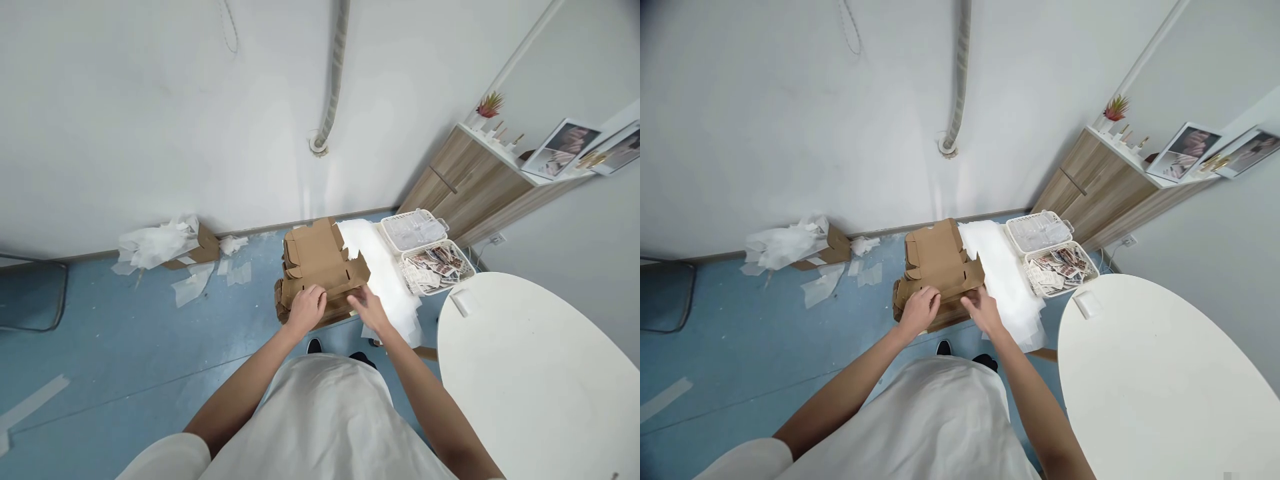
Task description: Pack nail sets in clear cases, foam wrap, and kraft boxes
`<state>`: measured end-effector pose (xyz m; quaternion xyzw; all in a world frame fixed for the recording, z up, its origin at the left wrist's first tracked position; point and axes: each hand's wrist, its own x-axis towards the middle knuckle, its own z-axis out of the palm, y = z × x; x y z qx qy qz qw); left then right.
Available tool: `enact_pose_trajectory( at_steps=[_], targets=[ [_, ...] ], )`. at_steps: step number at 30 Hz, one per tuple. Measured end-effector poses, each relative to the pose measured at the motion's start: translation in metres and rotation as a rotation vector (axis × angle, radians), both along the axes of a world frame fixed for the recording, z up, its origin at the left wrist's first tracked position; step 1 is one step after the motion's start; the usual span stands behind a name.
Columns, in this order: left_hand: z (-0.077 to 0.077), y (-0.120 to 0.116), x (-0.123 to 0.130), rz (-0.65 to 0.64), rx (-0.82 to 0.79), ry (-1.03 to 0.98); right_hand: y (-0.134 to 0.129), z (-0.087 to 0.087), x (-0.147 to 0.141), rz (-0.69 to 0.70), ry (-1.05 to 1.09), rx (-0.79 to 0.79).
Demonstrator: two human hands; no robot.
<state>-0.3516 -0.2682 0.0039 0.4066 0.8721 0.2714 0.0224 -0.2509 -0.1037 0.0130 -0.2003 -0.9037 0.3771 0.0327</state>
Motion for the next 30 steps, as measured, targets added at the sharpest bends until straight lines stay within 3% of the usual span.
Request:
enact_pose_trajectory(
  at_steps=[4,8,11,15,18,25,30],
  targets=[
    [-0.002,0.0,0.009,-0.022,0.044,-0.002,0.013,0.022,-0.01,-0.246,0.058,-0.193],
    [-0.003,0.005,0.017,-0.06,0.079,-0.054,0.015,0.035,-0.018,-0.251,-0.065,-0.164],
    [-0.004,0.01,0.021,-0.097,0.099,-0.112,0.012,0.037,-0.021,-0.228,-0.172,-0.026],
    [-0.005,0.018,0.026,-0.111,0.11,-0.15,0.01,0.039,-0.022,-0.157,-0.298,0.352],
    [-0.001,0.027,0.031,-0.119,0.116,-0.15,0.016,0.04,-0.016,-0.111,-0.349,0.469],
    [0.02,0.048,0.05,-0.128,0.201,-0.023,0.057,0.038,0.035,-0.248,-0.299,0.442],
    [0.045,0.076,0.077,0.069,0.227,0.054,0.088,0.036,0.103,-0.421,-0.242,0.428]
  ],
)
